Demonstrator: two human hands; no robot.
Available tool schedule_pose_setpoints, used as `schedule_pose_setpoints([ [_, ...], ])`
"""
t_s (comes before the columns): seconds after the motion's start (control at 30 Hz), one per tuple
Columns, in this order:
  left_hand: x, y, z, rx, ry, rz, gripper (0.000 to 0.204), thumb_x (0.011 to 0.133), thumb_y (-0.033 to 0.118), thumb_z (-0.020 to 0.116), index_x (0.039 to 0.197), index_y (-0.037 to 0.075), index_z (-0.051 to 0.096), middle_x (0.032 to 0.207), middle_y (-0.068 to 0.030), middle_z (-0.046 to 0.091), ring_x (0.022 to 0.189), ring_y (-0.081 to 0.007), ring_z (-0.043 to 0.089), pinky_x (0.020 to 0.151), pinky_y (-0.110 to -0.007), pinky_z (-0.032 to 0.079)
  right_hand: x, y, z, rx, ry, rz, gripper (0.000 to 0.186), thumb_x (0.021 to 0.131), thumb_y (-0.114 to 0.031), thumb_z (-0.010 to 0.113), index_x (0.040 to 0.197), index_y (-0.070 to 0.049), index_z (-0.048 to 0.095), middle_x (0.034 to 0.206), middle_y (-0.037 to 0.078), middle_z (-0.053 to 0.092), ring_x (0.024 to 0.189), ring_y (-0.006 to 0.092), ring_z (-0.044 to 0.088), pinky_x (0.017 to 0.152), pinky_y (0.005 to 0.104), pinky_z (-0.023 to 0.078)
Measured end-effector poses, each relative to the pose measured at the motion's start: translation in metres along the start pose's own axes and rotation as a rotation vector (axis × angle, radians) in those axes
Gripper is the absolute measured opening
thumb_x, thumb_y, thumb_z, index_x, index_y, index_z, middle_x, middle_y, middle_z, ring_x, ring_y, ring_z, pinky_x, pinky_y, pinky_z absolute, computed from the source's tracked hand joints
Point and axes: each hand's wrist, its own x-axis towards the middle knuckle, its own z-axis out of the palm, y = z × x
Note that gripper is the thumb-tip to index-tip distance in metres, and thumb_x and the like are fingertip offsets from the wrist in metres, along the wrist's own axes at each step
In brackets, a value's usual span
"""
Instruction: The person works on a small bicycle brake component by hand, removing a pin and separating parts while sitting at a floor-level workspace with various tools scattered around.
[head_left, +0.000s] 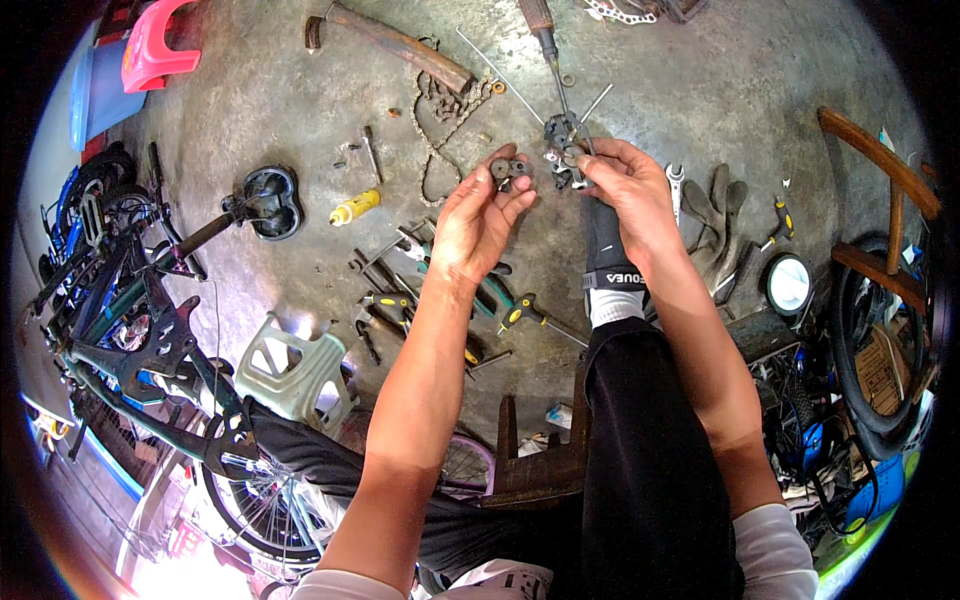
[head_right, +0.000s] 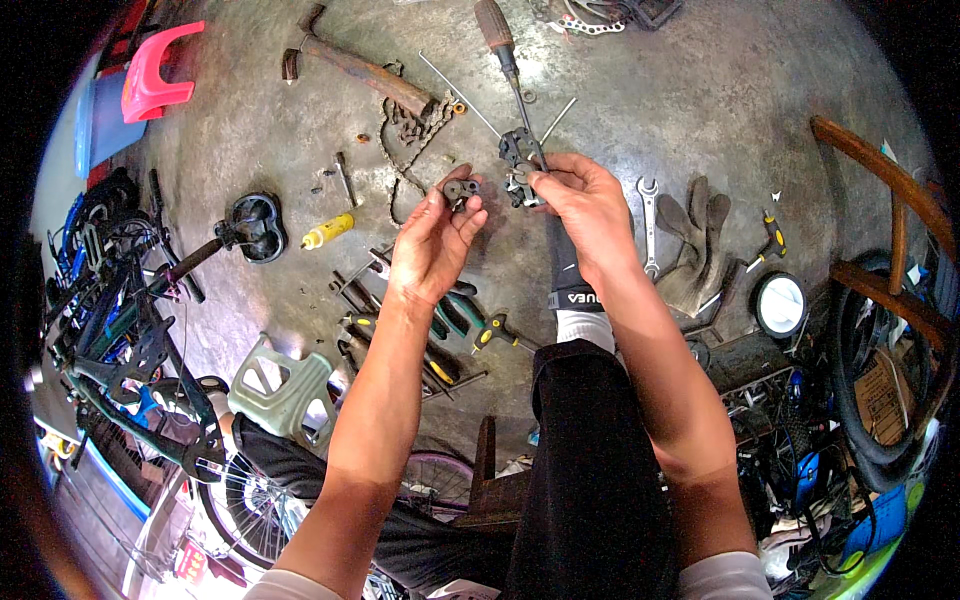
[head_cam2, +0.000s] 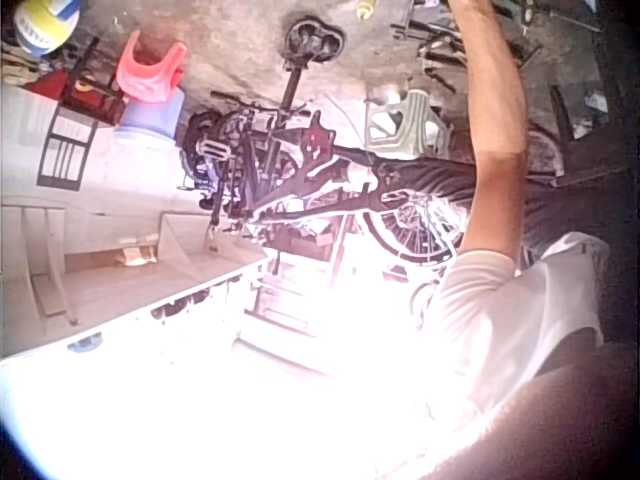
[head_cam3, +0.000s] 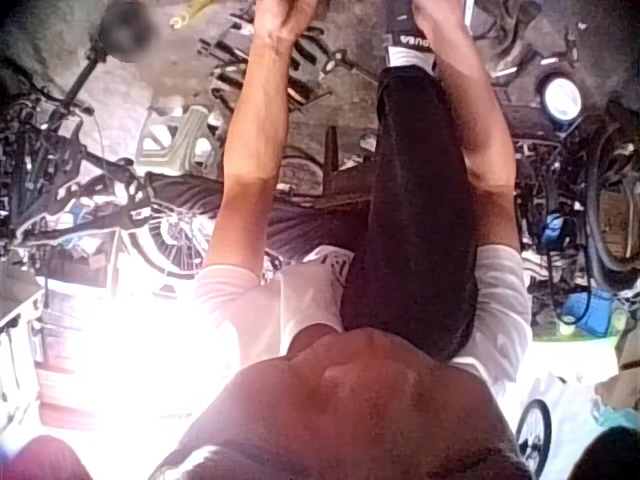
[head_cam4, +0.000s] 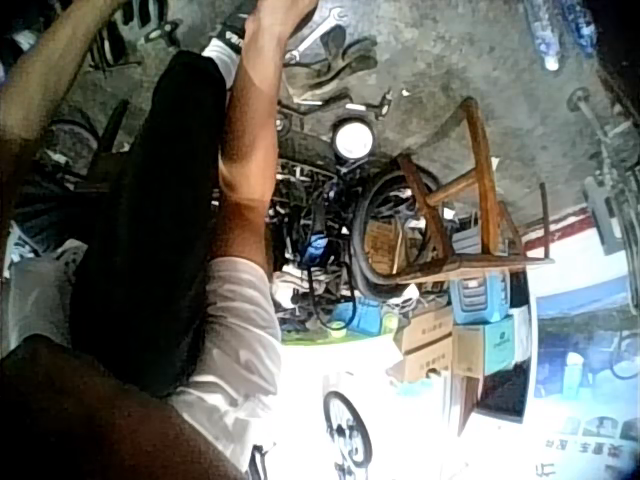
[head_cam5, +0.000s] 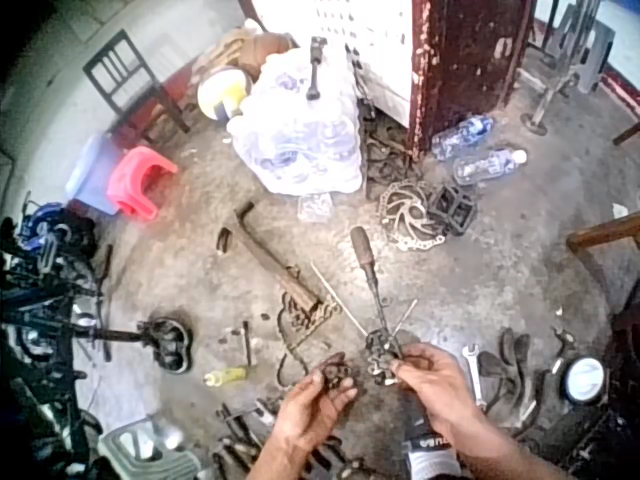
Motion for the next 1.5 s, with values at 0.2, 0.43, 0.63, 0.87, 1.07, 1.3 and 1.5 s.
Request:
schedule_pose_setpoints([
  [0.2, -0.001, 0.0, -0.002, -0.077, 0.046, -0.026, 0.045, 0.106, 0.022, 0.047, 0.14, -0.008, 0.044, 0.134, -0.0255, 0.056, 0.111, -0.0297, 0.065, 0.098, -0.042, 0.054, 0.001, 0.0, 0.0, 0.002, -0.007, -0.003, 0.034, 0.089, -0.011, 0.07, 0.117, 0.007, 0.063, 0.101, 0.011, 0.07, 0.089, 0.015, 0.065, 0.077, 0.0292, 0.052],
  [0.43, -0.005, 0.004, 0.003, -0.046, 0.023, -0.074, 0.047, 0.106, 0.022, 0.047, 0.145, -0.004, 0.039, 0.14, -0.0289, 0.051, 0.122, -0.0326, 0.061, 0.094, -0.039, 0.058, 0.001, 0.0, 0.001, -0.017, 0.002, -0.016, 0.033, 0.089, -0.012, 0.071, 0.116, 0.006, 0.063, 0.1, 0.01, 0.07, 0.089, 0.0149, 0.065, 0.076, 0.0295, 0.052],
  [0.63, -0.009, 0.004, -0.007, -0.021, -0.081, -0.09, 0.052, 0.103, 0.023, 0.053, 0.148, 0.004, 0.037, 0.141, -0.0269, 0.051, 0.122, -0.0334, 0.061, 0.088, -0.04, 0.061, 0.002, 0.0, 0.001, -0.011, -0.005, -0.019, 0.033, 0.089, -0.012, 0.071, 0.116, 0.005, 0.063, 0.101, 0.01, 0.07, 0.09, 0.0154, 0.065, 0.078, 0.0298, 0.052],
  [0.87, -0.009, -0.003, 0.004, -0.249, -0.167, -0.068, 0.058, 0.096, 0.026, 0.066, 0.146, 0.009, 0.041, 0.137, -0.0183, 0.054, 0.121, -0.03, 0.059, 0.094, -0.043, 0.054, 0.002, -0.001, 0.001, -0.004, 0.0, -0.025, 0.034, 0.088, -0.012, 0.071, 0.116, 0.005, 0.063, 0.102, 0.011, 0.07, 0.091, 0.0158, 0.065, 0.078, 0.0306, 0.052],
  [1.07, -0.002, -0.01, -0.004, -0.406, -0.142, -0.038, 0.055, 0.093, 0.021, 0.07, 0.142, 0.013, 0.047, 0.138, -0.0163, 0.052, 0.11, -0.0247, 0.058, 0.098, -0.042, 0.05, 0.002, -0.003, 0.002, -0.017, -0.002, -0.033, 0.033, 0.088, -0.012, 0.071, 0.116, 0.005, 0.063, 0.102, 0.01, 0.07, 0.091, 0.0157, 0.065, 0.079, 0.0303, 0.053],
  [1.3, -0.005, -0.012, 0.003, -0.316, -0.08, 0.011, 0.052, 0.092, 0.018, 0.07, 0.14, 0.011, 0.05, 0.139, -0.0187, 0.052, 0.123, -0.0314, 0.055, 0.104, -0.045, 0.049, 0.003, -0.001, -0.001, -0.021, -0.005, -0.042, 0.035, 0.088, -0.013, 0.071, 0.117, 0.006, 0.063, 0.102, 0.011, 0.07, 0.092, 0.0155, 0.065, 0.078, 0.0303, 0.053],
  [1.5, -0.003, -0.015, -0.004, -0.4, -0.152, 0.009, 0.051, 0.092, 0.019, 0.071, 0.138, 0.01, 0.052, 0.138, -0.0191, 0.052, 0.122, -0.0317, 0.056, 0.105, -0.046, 0.048, 0.002, -0.001, -0.001, -0.017, -0.007, -0.03, 0.035, 0.088, -0.012, 0.072, 0.116, 0.006, 0.063, 0.103, 0.011, 0.07, 0.092, 0.0153, 0.065, 0.078, 0.0301, 0.053],
])
